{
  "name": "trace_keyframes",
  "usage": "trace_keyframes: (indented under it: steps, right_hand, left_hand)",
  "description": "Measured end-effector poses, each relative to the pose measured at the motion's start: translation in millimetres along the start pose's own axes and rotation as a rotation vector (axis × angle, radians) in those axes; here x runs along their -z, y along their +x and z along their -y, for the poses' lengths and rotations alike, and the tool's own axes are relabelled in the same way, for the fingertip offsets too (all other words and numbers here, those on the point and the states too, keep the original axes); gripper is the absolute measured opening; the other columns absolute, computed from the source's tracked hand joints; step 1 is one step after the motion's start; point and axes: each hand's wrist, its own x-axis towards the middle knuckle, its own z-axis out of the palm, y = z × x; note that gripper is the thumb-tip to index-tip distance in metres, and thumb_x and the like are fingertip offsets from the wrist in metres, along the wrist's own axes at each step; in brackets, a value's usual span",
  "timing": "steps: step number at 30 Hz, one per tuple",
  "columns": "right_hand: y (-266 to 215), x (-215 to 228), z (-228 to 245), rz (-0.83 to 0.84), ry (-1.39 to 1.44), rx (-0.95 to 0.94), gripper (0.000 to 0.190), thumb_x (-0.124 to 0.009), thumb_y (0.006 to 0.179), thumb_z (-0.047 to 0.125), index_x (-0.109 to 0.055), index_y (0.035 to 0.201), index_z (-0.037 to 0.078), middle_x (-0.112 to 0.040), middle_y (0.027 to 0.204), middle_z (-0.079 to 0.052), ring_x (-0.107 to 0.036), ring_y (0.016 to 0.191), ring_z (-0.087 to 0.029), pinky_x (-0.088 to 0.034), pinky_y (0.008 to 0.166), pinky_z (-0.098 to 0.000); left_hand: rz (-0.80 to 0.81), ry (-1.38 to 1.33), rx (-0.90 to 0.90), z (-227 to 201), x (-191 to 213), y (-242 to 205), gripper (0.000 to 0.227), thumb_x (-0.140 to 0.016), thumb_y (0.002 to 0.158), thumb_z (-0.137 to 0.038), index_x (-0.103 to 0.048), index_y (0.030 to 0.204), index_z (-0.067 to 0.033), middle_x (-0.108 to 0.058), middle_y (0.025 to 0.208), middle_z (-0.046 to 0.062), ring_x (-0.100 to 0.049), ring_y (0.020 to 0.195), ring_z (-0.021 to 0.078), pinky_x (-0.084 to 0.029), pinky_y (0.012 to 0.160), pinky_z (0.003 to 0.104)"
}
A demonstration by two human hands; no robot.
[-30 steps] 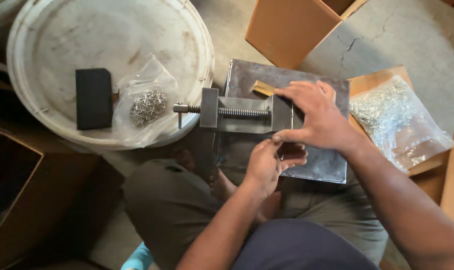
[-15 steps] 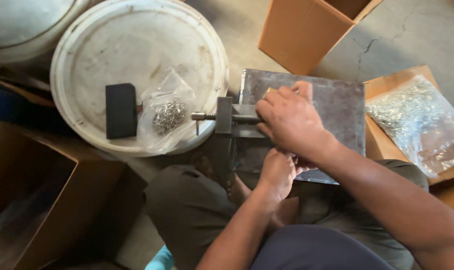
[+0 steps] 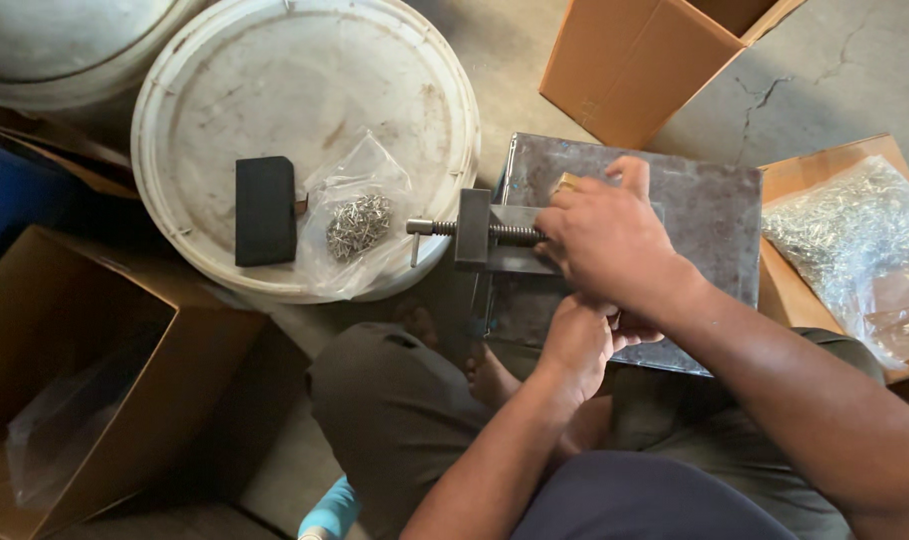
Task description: The person sits on the floor and uses a bench vise to assemble small metal components. They pick up metal pieces from a plastic bag and a metal plate, place them into the vise, and tighten the screw mechanism to secure the parts.
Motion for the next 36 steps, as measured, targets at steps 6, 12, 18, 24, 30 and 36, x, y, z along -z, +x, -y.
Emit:
trace_keyframes:
  steps: [6, 12, 18, 24, 30, 36]
  right_hand:
    - [-4.2, 5.6, -18.0, -0.166, 0.163, 0.009, 0.046, -0.074, 0.08, 0.041, -0.072, 0.117, 0.014, -0.072, 0.111, -0.007, -0.062, 0.115, -0.031, -0.028, 0.102, -0.061]
    - [-61.5, 8.4, -69.0, -0.317, 0.473, -0.129, 0.058, -0.067, 0.097, 0.04, -0.058, 0.145, 0.01, -0.058, 0.149, -0.013, -0.047, 0.142, -0.033, -0.034, 0.12, -0.048]
    - [-89.3, -12.3, -64.0, -0.211, 0.368, -0.095, 0.103, -0.081, 0.068, 0.05, -0.043, 0.151, 0.003, -0.04, 0.157, -0.016, -0.034, 0.146, -0.039, -0.026, 0.116, -0.0533]
    - [-74.5, -6.5, -63.1, -0.21, 0.396, -0.068, 0.1, -0.082, 0.069, 0.051, -0.046, 0.15, 0.004, -0.041, 0.157, -0.015, -0.033, 0.146, -0.039, -0.026, 0.115, -0.0541]
    - [-88.0, -7.7, -55.2, -0.321, 0.337, -0.026, 0.08, -0.081, 0.076, 0.043, -0.058, 0.141, 0.003, -0.055, 0.149, -0.013, -0.044, 0.145, -0.035, -0.033, 0.117, -0.052]
    - [-98.6, -13.7, -46.7, -0.351, 0.285, 0.046, 0.069, -0.083, 0.079, 0.036, -0.063, 0.135, 0.001, -0.061, 0.144, -0.013, -0.053, 0.14, -0.032, -0.037, 0.116, -0.0517]
  left_hand:
    - [0.046, -0.071, -0.002, -0.1, 3.5, 0.7, 0.028, -0.045, 0.108, -0.019, -0.062, 0.108, 0.0029, -0.071, 0.101, 0.019, -0.072, 0.087, 0.0297, -0.061, 0.083, 0.045]
    - [0.074, -0.127, 0.015, 0.3, 11.1, 3.5, 0.024, -0.046, 0.108, -0.017, -0.059, 0.105, 0.0025, -0.07, 0.103, 0.024, -0.072, 0.088, 0.0322, -0.061, 0.082, 0.045]
    - [0.079, -0.162, -0.026, 8.0, 12.7, 5.9, 0.021, -0.048, 0.109, -0.012, -0.059, 0.105, 0.0052, -0.068, 0.104, 0.02, -0.073, 0.094, 0.0327, -0.063, 0.084, 0.047]
    - [0.07, -0.137, -0.033, 0.1, 7.3, 0.0, 0.029, -0.046, 0.109, -0.016, -0.061, 0.114, 0.0091, -0.07, 0.104, 0.023, -0.072, 0.094, 0.0332, -0.063, 0.082, 0.046]
    - [0.04, -0.204, -0.023, -6.0, 5.0, -4.6, 0.032, -0.044, 0.107, -0.018, -0.061, 0.113, 0.0089, -0.071, 0.104, 0.022, -0.072, 0.094, 0.035, -0.062, 0.081, 0.047]
    - [0.029, -0.29, -0.021, -2.2, 6.5, -4.8, 0.039, -0.039, 0.111, -0.019, -0.061, 0.122, 0.0117, -0.07, 0.111, 0.025, -0.071, 0.098, 0.0338, -0.061, 0.084, 0.045]
